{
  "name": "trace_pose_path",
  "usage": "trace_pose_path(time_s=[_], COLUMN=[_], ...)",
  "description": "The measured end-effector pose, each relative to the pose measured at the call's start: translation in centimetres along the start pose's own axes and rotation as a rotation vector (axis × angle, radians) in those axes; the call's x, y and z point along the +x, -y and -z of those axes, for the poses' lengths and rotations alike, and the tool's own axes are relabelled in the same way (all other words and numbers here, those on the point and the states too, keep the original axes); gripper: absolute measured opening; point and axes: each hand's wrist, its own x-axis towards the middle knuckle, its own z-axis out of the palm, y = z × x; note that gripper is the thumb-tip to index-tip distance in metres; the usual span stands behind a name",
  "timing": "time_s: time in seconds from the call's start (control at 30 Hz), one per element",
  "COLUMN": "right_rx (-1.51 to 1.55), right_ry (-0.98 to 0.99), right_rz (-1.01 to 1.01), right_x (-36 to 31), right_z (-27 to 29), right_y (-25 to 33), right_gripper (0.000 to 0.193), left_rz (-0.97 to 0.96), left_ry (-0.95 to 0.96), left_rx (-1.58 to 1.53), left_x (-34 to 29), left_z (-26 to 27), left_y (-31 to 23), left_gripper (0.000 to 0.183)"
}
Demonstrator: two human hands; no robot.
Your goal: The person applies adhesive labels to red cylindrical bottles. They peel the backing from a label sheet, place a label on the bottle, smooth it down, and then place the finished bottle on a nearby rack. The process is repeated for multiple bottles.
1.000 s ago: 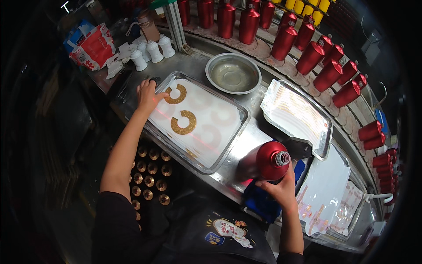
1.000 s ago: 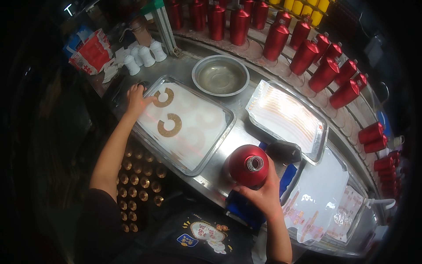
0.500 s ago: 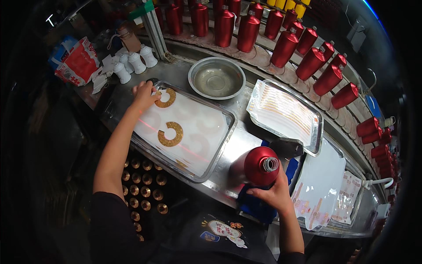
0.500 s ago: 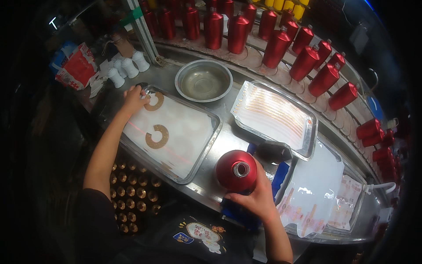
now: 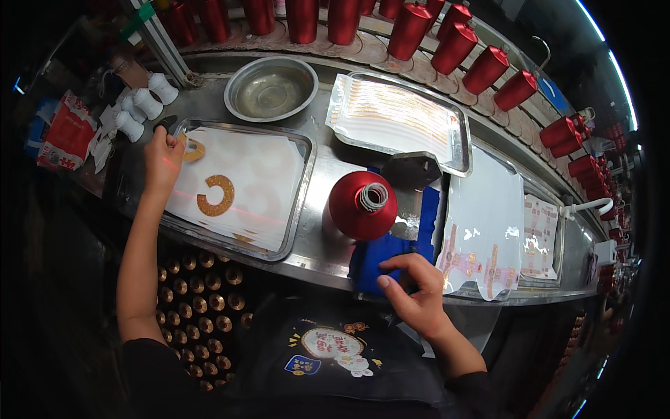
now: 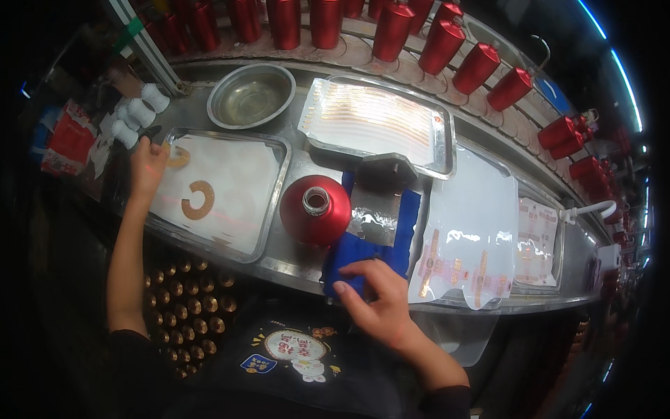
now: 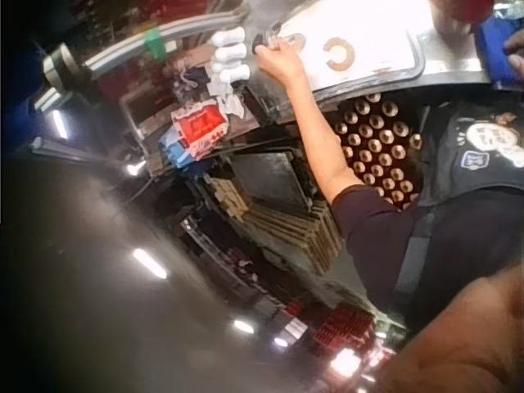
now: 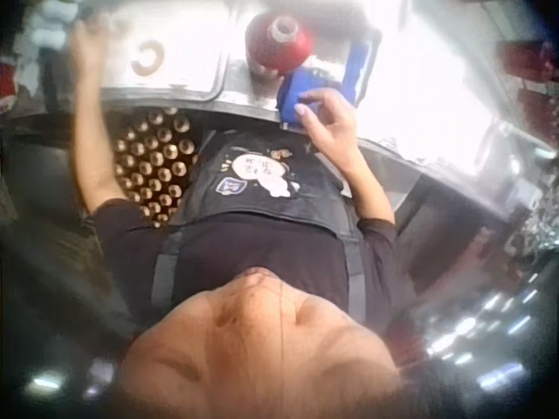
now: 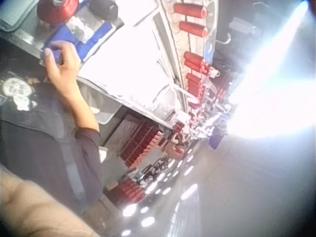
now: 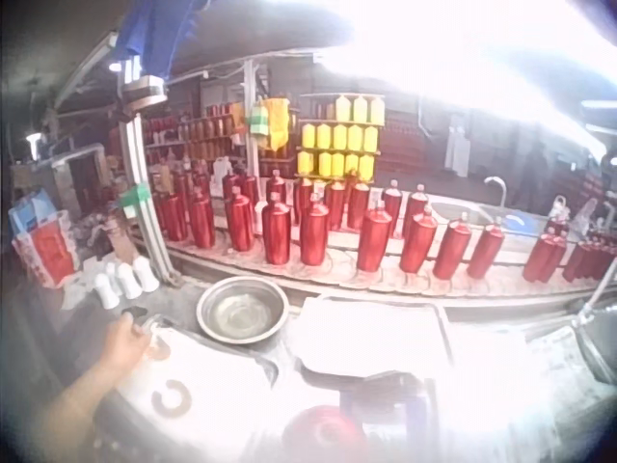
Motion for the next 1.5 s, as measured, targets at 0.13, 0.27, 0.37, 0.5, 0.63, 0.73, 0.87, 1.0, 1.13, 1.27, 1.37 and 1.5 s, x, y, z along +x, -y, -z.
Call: trace_pose_path(time_s=[0.13, 0.27, 0.37, 0.5, 0.63, 0.73, 0.87, 1.0, 1.13, 1.27, 1.37, 1.5], right_rx=[0.195, 0.633, 0.925, 1.155, 1.077, 0.900, 0.561, 0.128, 0.252, 0.754, 0.835, 0.757], right_ry=[0.262, 0.432, 0.379, 0.264, 0.010, -0.134, -0.209, -0.107, -0.060, 0.134, 0.149, 0.105], right_rz=[0.031, -0.095, -0.220, -0.364, -0.344, -0.250, 0.137, 0.219, 0.247, 0.004, 0.038, 0.046], right_x=[1.1, 2.2, 1.0, -1.5, -1.6, 0.3, 4.2, 8.1, 10.9, 11.4, 10.4, 9.5], right_z=[-3.6, -8.5, -9.7, -6.6, -3.7, -1.8, 0.9, 2.9, 2.9, 2.4, 1.0, 0.2], right_y=[1.9, 3.4, 3.6, 3.0, 3.4, 3.9, 2.9, 1.3, 0.2, -0.5, -0.9, -1.5], right_gripper=[0.026, 0.044, 0.054, 0.052, 0.033, 0.024, 0.024, 0.024, 0.025, 0.034, 0.050, 0.055], left_rz=[0.281, 0.420, 0.545, 0.573, 0.466, 0.363, 0.304, 0.212, 0.256, 0.431, 0.024, 0.136], left_ry=[0.167, 0.323, 0.372, 0.466, 0.474, 0.423, 0.283, 0.160, 0.124, 0.123, 0.090, 0.316], left_rx=[-0.344, -0.964, -1.217, -1.391, -1.392, -1.351, -1.248, -1.147, -1.234, -1.292, -0.835, -1.350], left_x=[-3.7, -10.0, -13.9, -17.5, -19.4, -19.3, -17.7, -16.3, -16.0, -15.5, -15.7, -16.0], left_z=[2.7, 5.0, 5.7, 5.0, 3.6, 2.0, -1.5, -4.3, -5.4, -5.2, -5.1, -5.8], left_y=[-8.1, -16.1, -20.3, -23.5, -25.6, -26.7, -27.7, -27.4, -26.5, -25.0, -24.8, -25.3], left_gripper=[0.021, 0.046, 0.047, 0.047, 0.045, 0.044, 0.033, 0.032, 0.035, 0.040, 0.052, 0.058])
